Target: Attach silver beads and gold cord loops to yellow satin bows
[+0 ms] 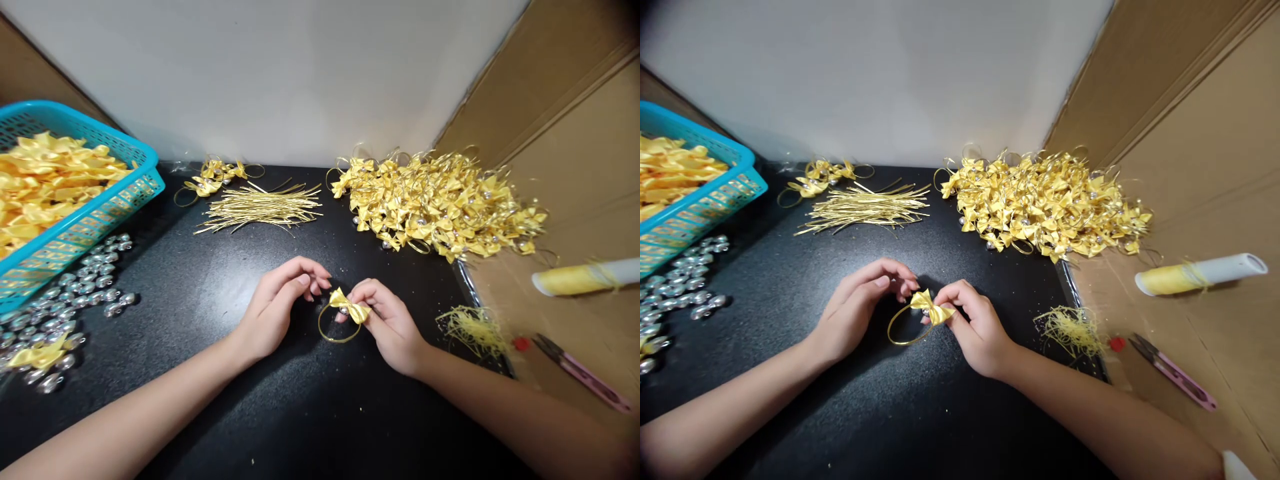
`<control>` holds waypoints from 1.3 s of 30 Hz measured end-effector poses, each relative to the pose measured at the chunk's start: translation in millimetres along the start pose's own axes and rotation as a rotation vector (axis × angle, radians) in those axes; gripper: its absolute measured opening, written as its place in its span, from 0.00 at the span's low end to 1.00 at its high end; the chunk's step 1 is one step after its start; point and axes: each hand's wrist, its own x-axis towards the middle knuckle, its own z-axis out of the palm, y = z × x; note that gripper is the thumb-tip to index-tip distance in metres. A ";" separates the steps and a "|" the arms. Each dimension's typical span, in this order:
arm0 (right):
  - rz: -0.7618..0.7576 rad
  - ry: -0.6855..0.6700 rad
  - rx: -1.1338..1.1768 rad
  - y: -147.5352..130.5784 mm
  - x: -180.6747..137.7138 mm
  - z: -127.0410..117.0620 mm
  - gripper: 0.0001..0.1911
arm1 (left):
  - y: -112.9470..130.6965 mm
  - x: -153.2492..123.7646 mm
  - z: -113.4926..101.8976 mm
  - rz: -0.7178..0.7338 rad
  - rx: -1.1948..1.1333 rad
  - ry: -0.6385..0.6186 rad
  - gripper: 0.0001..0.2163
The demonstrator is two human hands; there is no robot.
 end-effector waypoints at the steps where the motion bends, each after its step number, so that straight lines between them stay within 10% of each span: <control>1: -0.006 0.003 0.028 0.8 -0.3 0.6 0.03 | -1.1 0.3 1.4 -0.110 -0.101 0.000 0.09; 5: -0.117 0.108 -0.156 0.7 -1.6 0.9 0.05 | -4.7 2.2 5.0 -0.381 -0.400 -0.168 0.11; 10: -0.408 0.302 -0.656 -6.9 0.0 -2.6 0.08 | -7.9 2.2 1.4 -0.392 -0.454 -0.226 0.16; 17: -0.551 0.244 -0.856 -10.1 -1.7 -4.6 0.12 | 1.9 -3.0 -3.6 0.155 0.238 0.037 0.03; 21: -0.561 0.226 -0.889 -10.0 -3.2 -4.1 0.12 | 6.2 -5.1 -2.5 0.308 0.481 -0.047 0.03; 39: -0.567 0.219 -0.946 -7.9 -3.5 1.3 0.13 | -0.4 -5.7 2.5 0.034 0.348 -0.104 0.05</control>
